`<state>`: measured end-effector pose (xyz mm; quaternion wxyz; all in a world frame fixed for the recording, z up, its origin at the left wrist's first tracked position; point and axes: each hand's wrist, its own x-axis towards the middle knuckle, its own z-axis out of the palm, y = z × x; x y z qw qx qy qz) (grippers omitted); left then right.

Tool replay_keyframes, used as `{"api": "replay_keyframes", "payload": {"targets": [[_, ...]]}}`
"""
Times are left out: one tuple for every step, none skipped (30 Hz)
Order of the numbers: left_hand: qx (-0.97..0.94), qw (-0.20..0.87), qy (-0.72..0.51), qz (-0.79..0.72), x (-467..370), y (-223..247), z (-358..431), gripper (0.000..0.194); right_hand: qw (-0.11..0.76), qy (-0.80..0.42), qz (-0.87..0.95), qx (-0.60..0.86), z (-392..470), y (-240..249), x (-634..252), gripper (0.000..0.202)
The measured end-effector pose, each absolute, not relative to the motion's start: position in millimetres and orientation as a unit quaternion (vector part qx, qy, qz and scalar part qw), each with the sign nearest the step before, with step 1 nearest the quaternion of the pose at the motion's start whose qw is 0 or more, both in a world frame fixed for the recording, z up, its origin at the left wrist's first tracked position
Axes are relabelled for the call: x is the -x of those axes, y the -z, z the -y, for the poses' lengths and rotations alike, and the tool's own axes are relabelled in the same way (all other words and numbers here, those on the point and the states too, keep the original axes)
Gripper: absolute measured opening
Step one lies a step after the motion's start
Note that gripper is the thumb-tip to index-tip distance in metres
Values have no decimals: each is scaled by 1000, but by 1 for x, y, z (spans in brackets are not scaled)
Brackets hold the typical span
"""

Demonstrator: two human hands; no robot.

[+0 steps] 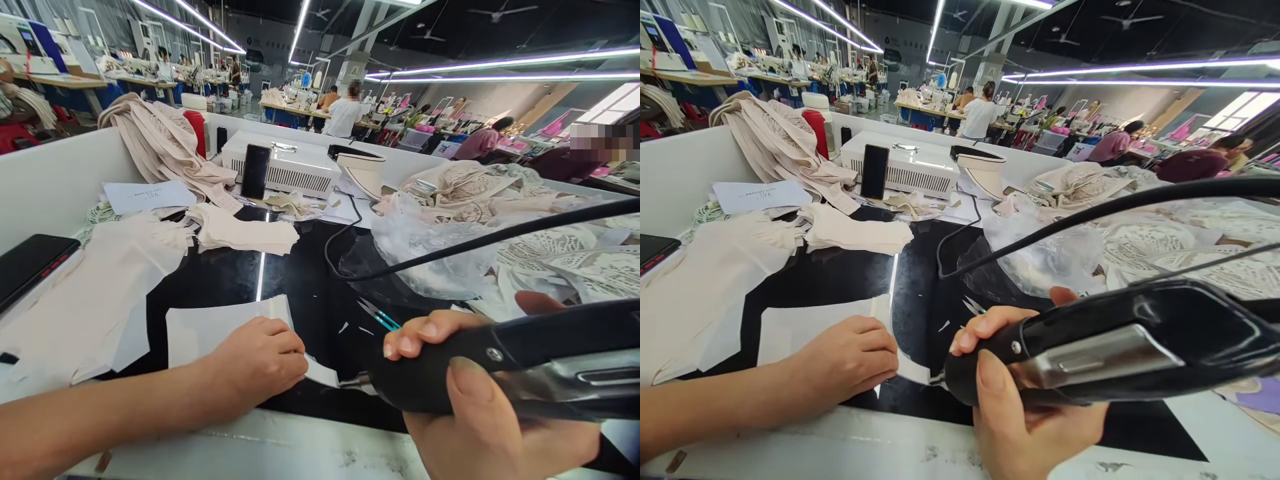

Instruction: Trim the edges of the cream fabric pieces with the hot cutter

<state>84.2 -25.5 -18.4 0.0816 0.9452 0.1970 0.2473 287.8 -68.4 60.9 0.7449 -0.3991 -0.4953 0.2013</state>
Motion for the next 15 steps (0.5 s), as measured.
{"api": "replay_keyframes", "payload": {"targets": [[-945, 85, -246, -198, -84, 18, 25, 18, 749, -196, 496, 393, 68, -60, -287, 57], [-944, 87, -248, -199, -84, 18, 25, 16, 755, -190, 495, 386, 67, -60, -286, 56], [-943, 91, -248, -201, -85, 18, 25, 15, 759, -187, 494, 381, 67, -60, -286, 55], [-942, 93, -251, -204, -85, 19, 24, 14, 759, -189, 495, 378, 67, -60, -286, 55], [-941, 93, -253, -206, -85, 19, 24, 13, 758, -193, 494, 379, 67, -60, -286, 55], [-940, 92, -254, -209, -85, 20, 24, 14, 753, -202, 494, 385, 68, -61, -287, 55], [-940, 88, -254, -211, -85, 21, 23, 15, 747, -211, 494, 392, 69, -62, -288, 55], [-940, 83, -254, -212, -86, 23, 23, 16, 744, -216, 493, 396, 70, -63, -289, 56], [-941, 77, -253, -212, -86, 24, 22, 18, 742, -218, 493, 398, 70, -64, -289, 56], [-941, 72, -253, -211, -86, 25, 22, 18, 744, -218, 492, 397, 71, -65, -289, 56], [-942, 68, -251, -210, -86, 26, 21, 18, 745, -217, 490, 397, 71, -66, -289, 56], [-943, 66, -250, -210, -86, 27, 21, 17, 745, -218, 489, 398, 71, -66, -289, 56], [-944, 65, -247, -208, -86, 28, 21, 15, 746, -218, 487, 399, 71, -66, -288, 56], [-945, 66, -245, -207, -86, 28, 20, 15, 747, -219, 485, 400, 70, -66, -287, 56], [-946, 68, -243, -206, -86, 29, 20, 16, 747, -220, 483, 401, 70, -66, -286, 55]]}}
